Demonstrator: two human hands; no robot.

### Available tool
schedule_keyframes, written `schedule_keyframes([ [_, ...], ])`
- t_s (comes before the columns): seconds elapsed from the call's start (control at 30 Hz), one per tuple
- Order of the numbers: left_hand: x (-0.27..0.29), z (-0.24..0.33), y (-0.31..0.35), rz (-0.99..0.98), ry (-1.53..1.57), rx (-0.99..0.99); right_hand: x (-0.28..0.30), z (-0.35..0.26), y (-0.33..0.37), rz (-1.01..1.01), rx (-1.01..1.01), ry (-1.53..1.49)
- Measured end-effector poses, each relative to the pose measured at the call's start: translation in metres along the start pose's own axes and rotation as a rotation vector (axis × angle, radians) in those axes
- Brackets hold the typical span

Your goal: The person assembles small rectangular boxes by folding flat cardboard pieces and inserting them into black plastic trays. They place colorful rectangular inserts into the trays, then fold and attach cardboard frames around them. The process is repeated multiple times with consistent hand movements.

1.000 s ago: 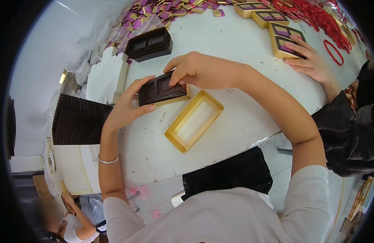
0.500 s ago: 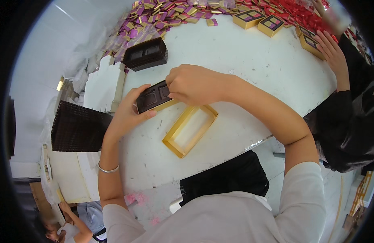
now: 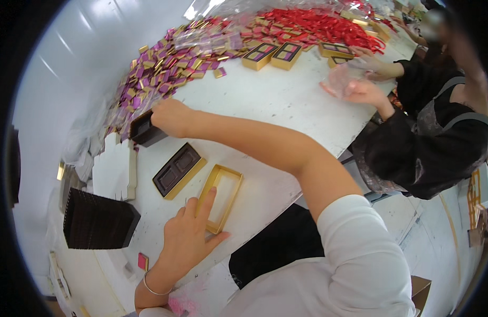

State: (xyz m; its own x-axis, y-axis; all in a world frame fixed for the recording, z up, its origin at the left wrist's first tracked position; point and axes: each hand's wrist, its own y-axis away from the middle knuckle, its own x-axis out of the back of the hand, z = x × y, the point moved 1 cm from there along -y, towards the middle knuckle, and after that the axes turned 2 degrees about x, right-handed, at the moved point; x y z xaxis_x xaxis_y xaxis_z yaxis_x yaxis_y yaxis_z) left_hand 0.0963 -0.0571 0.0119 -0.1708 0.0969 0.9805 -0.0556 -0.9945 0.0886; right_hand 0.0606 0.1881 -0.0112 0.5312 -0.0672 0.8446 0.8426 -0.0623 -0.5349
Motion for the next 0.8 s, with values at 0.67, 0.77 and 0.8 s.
schedule_keyframes([
  [0.67, -0.01, -0.042, -0.021, 0.139, 0.591, 0.052, 0.123, -0.037, 0.127, -0.675, -0.614, -0.647],
  [0.77, -0.01, -0.042, -0.024, 0.116, 0.555, 0.031, 0.111, -0.06, 0.123, -0.613, -0.521, -0.326],
  [0.8, -0.009, -0.042, -0.024, 0.083, 0.547, 0.038, 0.109, -0.073, 0.125, -0.498, -0.438, -0.229],
])
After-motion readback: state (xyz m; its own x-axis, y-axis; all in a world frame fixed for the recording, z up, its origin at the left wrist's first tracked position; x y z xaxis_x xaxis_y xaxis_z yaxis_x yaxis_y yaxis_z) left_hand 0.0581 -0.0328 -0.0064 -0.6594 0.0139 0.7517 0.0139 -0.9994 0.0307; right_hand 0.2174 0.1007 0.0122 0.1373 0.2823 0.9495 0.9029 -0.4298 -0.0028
